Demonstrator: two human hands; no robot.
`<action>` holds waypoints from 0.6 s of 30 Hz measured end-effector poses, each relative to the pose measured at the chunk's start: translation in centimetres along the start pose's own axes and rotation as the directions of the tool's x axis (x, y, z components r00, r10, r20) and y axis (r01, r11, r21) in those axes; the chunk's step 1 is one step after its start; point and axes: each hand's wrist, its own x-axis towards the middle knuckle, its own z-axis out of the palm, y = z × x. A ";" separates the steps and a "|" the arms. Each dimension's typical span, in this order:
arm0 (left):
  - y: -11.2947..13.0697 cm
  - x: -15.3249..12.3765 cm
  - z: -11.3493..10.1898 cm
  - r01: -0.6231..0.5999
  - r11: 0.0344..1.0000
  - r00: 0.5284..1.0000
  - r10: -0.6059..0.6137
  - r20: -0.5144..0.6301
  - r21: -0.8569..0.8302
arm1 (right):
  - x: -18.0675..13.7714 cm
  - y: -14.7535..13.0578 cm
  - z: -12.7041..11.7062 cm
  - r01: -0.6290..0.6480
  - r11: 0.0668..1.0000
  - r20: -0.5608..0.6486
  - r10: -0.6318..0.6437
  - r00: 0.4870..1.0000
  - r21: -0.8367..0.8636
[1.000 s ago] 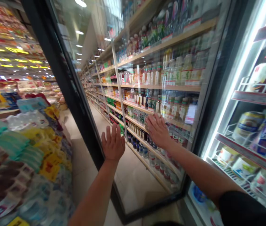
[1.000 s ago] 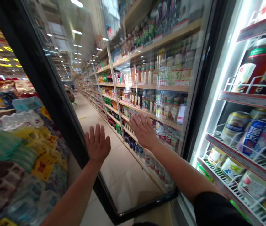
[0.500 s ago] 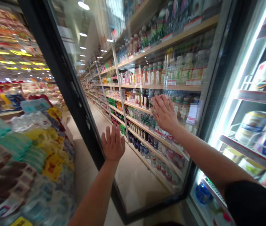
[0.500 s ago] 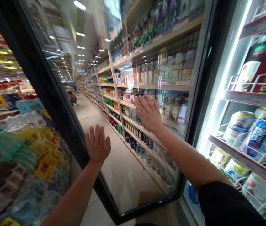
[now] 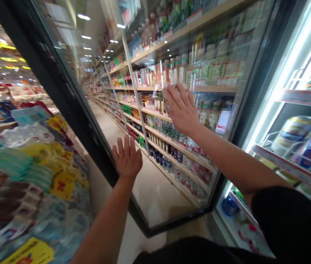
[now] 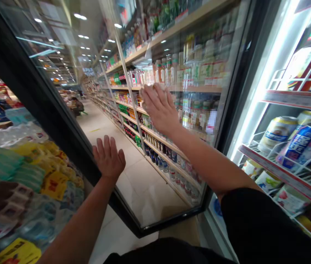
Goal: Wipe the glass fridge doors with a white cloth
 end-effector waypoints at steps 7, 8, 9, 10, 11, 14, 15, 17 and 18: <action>-0.2 0.1 0.2 -0.042 0.998 0.998 0.044 -0.038 0.044 | 0.9 -2.4 0.8 0.067 0.998 -0.031 -0.067 0.997 0.000; -0.2 0.1 0.2 -0.045 0.998 0.998 0.047 -0.040 0.049 | 0.8 -2.9 0.8 0.143 0.990 0.006 -0.143 0.990 0.001; -0.2 0.1 0.3 -0.041 0.998 0.998 0.043 -0.040 0.049 | 0.9 -3.1 0.7 0.192 0.981 0.035 -0.192 0.981 0.000; -0.3 0.1 0.3 -0.034 0.998 0.999 0.036 -0.039 0.047 | 1.3 -3.0 0.5 0.206 0.979 0.046 -0.205 0.978 -0.004; -0.3 0.1 0.3 -0.028 0.999 0.999 0.029 -0.041 0.044 | 1.9 -2.8 0.3 0.178 0.984 0.035 -0.177 0.984 -0.012; -0.4 0.1 0.5 -0.020 0.999 0.998 0.022 -0.051 0.042 | 4.4 -1.8 -0.1 -0.013 1.000 -0.073 0.012 0.997 -0.008; -0.4 0.1 0.5 -0.020 0.999 0.998 0.022 -0.051 0.043 | 5.0 -1.7 0.0 -0.053 0.999 -0.104 0.053 0.993 0.006; -0.3 0.0 0.5 -0.019 0.999 0.999 0.021 -0.048 0.040 | 5.2 -2.2 0.3 -0.036 0.999 -0.114 0.038 0.993 0.019; -0.3 0.0 0.4 -0.018 0.999 0.999 0.020 -0.047 0.038 | 5.0 -2.7 0.6 0.019 1.000 -0.092 -0.018 0.996 0.011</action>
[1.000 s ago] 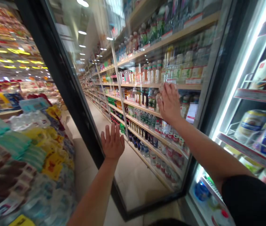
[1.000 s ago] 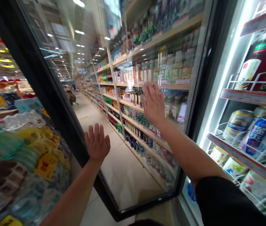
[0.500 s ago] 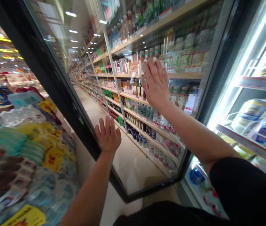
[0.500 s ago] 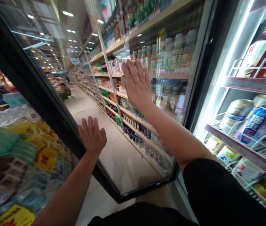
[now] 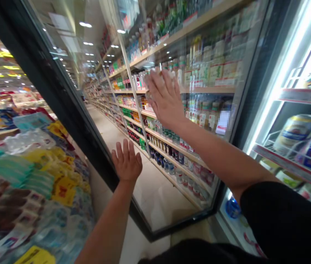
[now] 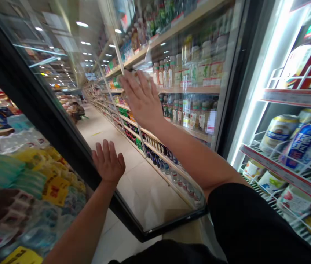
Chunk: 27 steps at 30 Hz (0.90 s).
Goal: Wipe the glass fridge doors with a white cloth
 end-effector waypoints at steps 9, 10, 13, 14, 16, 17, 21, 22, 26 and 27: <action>0.1 0.0 -0.3 -0.005 1.000 1.000 0.005 0.025 -0.013 | 1.0 1.6 -0.7 0.024 0.999 0.005 -0.024 1.000 -0.040; 0.1 0.0 -0.3 0.000 1.000 1.000 0.000 0.029 -0.020 | 1.1 2.0 -0.8 -0.044 0.998 -0.022 0.043 0.999 -0.036; 0.2 0.0 -0.4 0.000 1.000 0.999 0.000 0.033 -0.013 | -0.5 1.8 -0.9 -0.044 0.999 -0.011 0.044 0.999 -0.007; 0.3 0.0 -0.4 -0.006 1.000 1.000 0.006 0.029 0.000 | -1.4 1.5 -0.9 0.020 1.000 0.029 -0.020 0.999 0.002; 0.3 0.0 -0.6 -0.016 1.000 1.000 0.016 0.019 0.014 | -3.1 1.3 -1.1 0.175 0.984 0.121 -0.176 0.977 0.018; 0.4 0.0 -0.6 -0.016 1.000 1.000 0.016 0.016 0.012 | -3.6 1.5 -1.2 0.232 0.973 0.152 -0.232 0.961 0.020; 0.4 0.0 -0.6 -0.013 1.000 1.000 0.013 0.011 0.011 | -3.7 4.2 -2.0 0.106 0.994 0.076 -0.104 0.992 -0.027; 0.4 0.0 -0.6 -0.013 1.000 1.000 0.013 0.009 0.017 | -3.8 4.7 -2.1 0.017 0.999 0.031 -0.016 0.999 -0.036; 0.5 0.0 -0.6 -0.026 0.999 1.000 0.026 -0.007 0.030 | -6.9 4.2 -1.3 -0.106 0.994 -0.005 0.106 0.994 -0.020; 0.5 0.0 -0.7 -0.038 0.999 0.999 0.039 -0.014 0.032 | -8.2 3.7 -1.1 -0.039 0.999 0.042 0.039 0.998 -0.004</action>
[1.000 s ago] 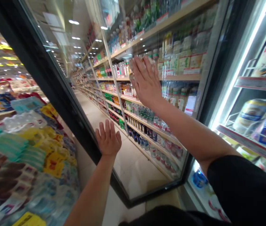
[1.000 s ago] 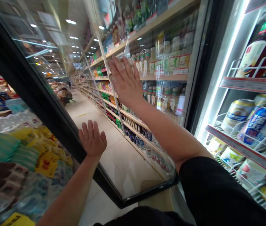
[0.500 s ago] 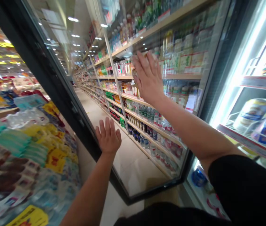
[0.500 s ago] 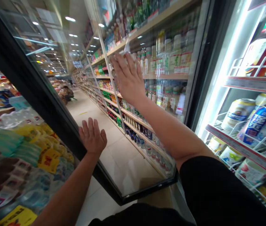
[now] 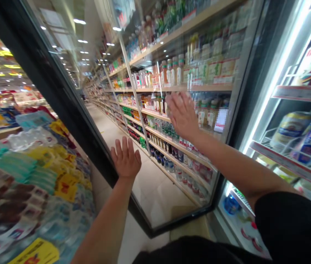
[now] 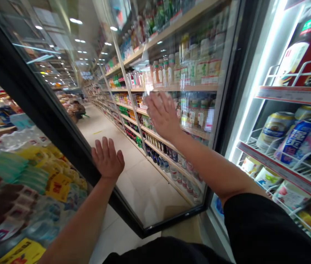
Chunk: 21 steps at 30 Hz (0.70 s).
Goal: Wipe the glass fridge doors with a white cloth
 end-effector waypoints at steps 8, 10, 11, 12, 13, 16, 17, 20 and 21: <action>0.0 0.1 0.0 -0.029 1.000 1.000 0.029 -0.006 -0.004 | -3.4 3.4 -0.6 -0.043 0.996 0.048 0.047 0.998 -0.078; 0.0 0.2 0.0 -0.054 0.998 0.998 0.054 -0.023 0.025 | -3.9 4.1 -0.5 -0.223 0.970 -0.026 0.221 0.975 -0.100; 0.0 0.2 0.0 -0.065 0.997 0.997 0.066 -0.032 0.032 | -4.6 4.0 -0.3 -0.251 0.963 -0.029 0.250 0.968 -0.098; 0.0 0.3 0.1 -0.073 0.997 0.996 0.074 -0.039 0.034 | -5.5 3.7 -0.1 -0.237 0.967 -0.004 0.237 0.971 -0.090; 0.0 0.3 0.1 -0.076 0.997 0.996 0.077 -0.042 0.032 | -6.5 3.3 0.1 -0.187 0.979 0.043 0.191 0.981 -0.078; 0.0 0.4 0.1 -0.065 0.998 0.997 0.066 -0.034 0.011 | -8.8 2.9 0.3 0.033 0.999 0.186 -0.025 0.982 -0.039; 0.0 0.3 0.1 -0.057 0.998 0.998 0.058 -0.030 0.007 | -8.8 3.3 0.1 0.071 0.997 0.204 -0.060 0.977 -0.044; 0.0 0.3 0.1 -0.037 0.999 0.999 0.037 -0.024 -0.011 | -7.3 5.5 -0.9 -0.054 0.991 0.117 0.069 0.991 -0.126; 0.0 0.2 0.1 -0.031 0.999 0.999 0.031 -0.022 -0.022 | -6.7 6.2 -1.1 -0.147 0.978 0.061 0.157 0.986 -0.147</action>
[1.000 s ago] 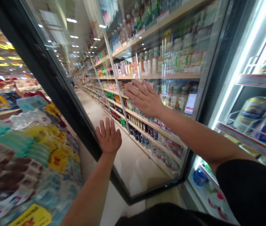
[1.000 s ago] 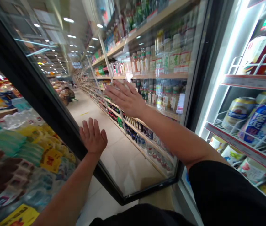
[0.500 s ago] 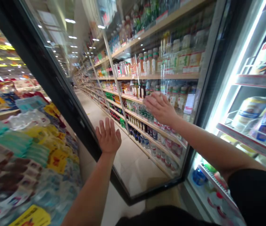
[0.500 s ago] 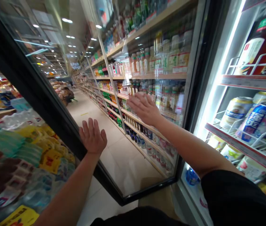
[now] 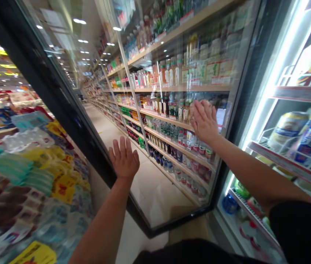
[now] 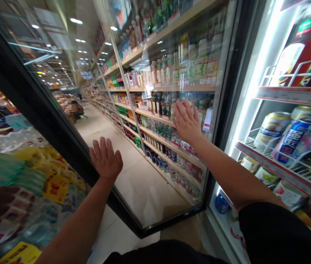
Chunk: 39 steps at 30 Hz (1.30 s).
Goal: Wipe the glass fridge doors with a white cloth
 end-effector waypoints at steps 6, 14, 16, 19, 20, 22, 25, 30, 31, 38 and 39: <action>-0.1 -0.2 -0.1 0.014 1.000 0.999 -0.014 0.040 0.013 | -2.5 -1.1 1.6 -0.226 0.972 -0.097 0.231 0.968 0.055; 0.1 -0.1 -0.3 -0.011 0.999 1.000 0.010 0.010 0.049 | -3.3 1.3 1.6 -0.203 0.976 -0.056 0.207 0.977 0.076; 0.1 -0.1 -0.3 -0.003 0.999 1.000 0.003 0.015 0.047 | -3.5 1.7 2.0 -0.291 0.951 -0.107 0.301 0.947 0.100; 0.1 -0.2 -0.3 0.016 0.999 1.000 -0.017 0.027 0.028 | -6.6 0.4 3.3 -0.383 0.912 -0.120 0.400 0.909 0.144; 0.1 -0.3 -0.3 0.028 0.999 0.999 -0.028 0.032 0.017 | -7.9 -0.2 3.7 -0.388 0.909 -0.111 0.406 0.907 0.153; 0.1 -0.4 -0.3 0.049 0.999 0.998 -0.049 0.039 -0.010 | -10.1 -0.8 4.3 -0.355 0.922 -0.083 0.370 0.925 0.157; 0.1 -0.4 -0.3 0.069 0.997 0.996 -0.067 0.053 -0.033 | -10.1 0.5 4.0 -0.332 0.928 -0.056 0.345 0.937 0.170; 0.2 -0.3 -0.5 0.103 0.994 0.993 -0.100 0.060 -0.036 | -6.4 3.5 3.0 -0.475 0.834 -0.138 0.525 0.840 0.283; 0.3 -0.3 -0.6 0.099 0.995 0.994 -0.097 0.057 -0.029 | -6.5 3.4 3.1 -0.498 0.815 -0.141 0.553 0.821 0.296; 0.5 -0.3 -1.0 0.044 0.999 0.998 -0.045 0.050 0.028 | -9.6 1.9 4.8 -0.540 0.778 -0.159 0.607 0.779 0.322; 0.5 -0.3 -1.0 0.041 0.999 0.998 -0.042 0.044 0.028 | -8.8 2.4 4.7 -0.541 0.776 -0.177 0.611 0.771 0.324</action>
